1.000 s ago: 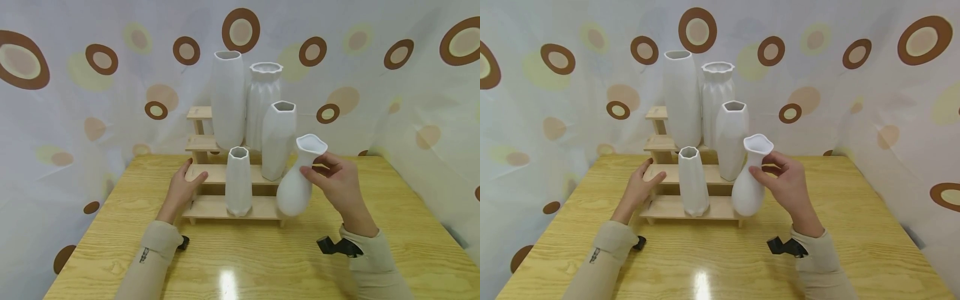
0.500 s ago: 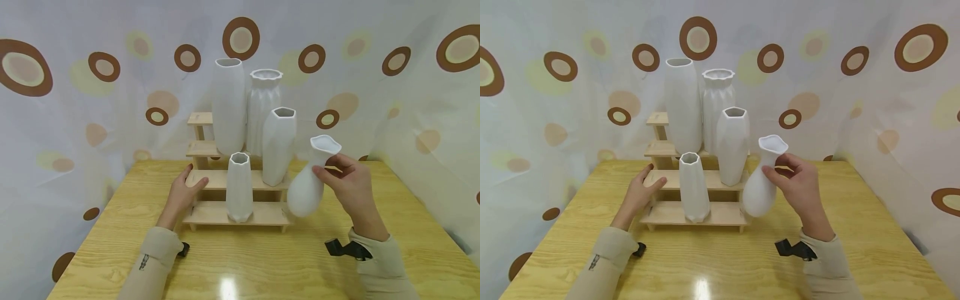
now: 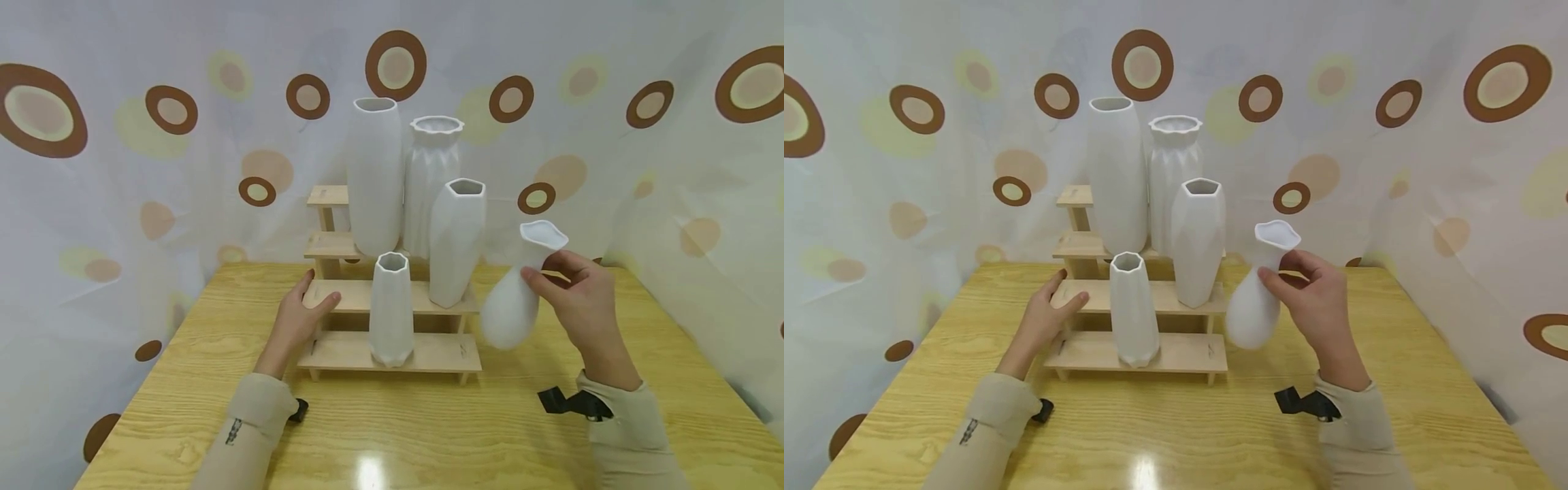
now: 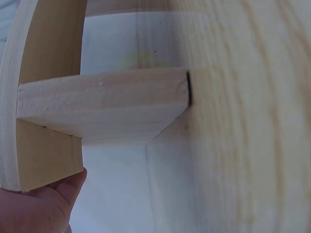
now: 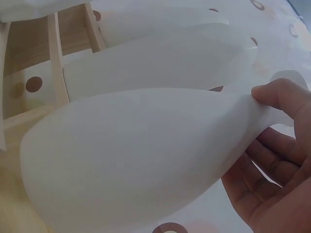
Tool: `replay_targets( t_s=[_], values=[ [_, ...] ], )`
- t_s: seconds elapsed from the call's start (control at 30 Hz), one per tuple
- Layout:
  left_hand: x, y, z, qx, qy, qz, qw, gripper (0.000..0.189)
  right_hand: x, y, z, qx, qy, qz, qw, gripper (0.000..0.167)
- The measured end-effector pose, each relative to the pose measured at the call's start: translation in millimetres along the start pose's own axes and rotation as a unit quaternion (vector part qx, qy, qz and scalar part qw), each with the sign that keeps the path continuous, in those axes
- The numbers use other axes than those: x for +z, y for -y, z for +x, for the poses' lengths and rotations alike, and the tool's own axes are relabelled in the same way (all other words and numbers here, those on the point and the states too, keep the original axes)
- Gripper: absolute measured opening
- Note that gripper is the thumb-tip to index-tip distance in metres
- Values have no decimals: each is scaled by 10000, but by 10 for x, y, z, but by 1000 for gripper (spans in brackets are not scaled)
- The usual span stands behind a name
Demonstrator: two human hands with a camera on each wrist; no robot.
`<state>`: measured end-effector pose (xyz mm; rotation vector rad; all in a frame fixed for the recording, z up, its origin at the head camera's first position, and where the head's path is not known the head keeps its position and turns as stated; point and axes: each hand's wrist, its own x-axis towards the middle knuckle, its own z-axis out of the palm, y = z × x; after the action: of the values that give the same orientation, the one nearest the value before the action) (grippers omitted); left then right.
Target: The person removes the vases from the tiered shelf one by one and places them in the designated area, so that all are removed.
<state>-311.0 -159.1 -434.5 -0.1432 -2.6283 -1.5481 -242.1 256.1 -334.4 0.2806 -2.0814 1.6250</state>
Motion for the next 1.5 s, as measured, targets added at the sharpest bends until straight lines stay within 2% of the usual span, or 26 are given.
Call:
replay_targets(
  t_s=[0.2,0.33,0.67,1.1,1.5],
  values=[
    [13,10,-5,-1,30,-67,10000,99,-55,-83,39,72,-171,-283,9994,27],
    [14,7,-8,-13,24,-78,10000,100,-58,-148,90,-26,-270,-468,9985,26],
    [-6,19,-15,-76,0,-34,10000,99,-7,-268,258,-90,-158,-808,9966,25],
    [9,28,-9,60,53,-73,9999,96,64,-518,465,89,-148,-1236,9922,31],
    [1,6,-32,9,106,-96,9999,97,229,-696,614,-300,-168,-1292,9910,29]
  ],
)
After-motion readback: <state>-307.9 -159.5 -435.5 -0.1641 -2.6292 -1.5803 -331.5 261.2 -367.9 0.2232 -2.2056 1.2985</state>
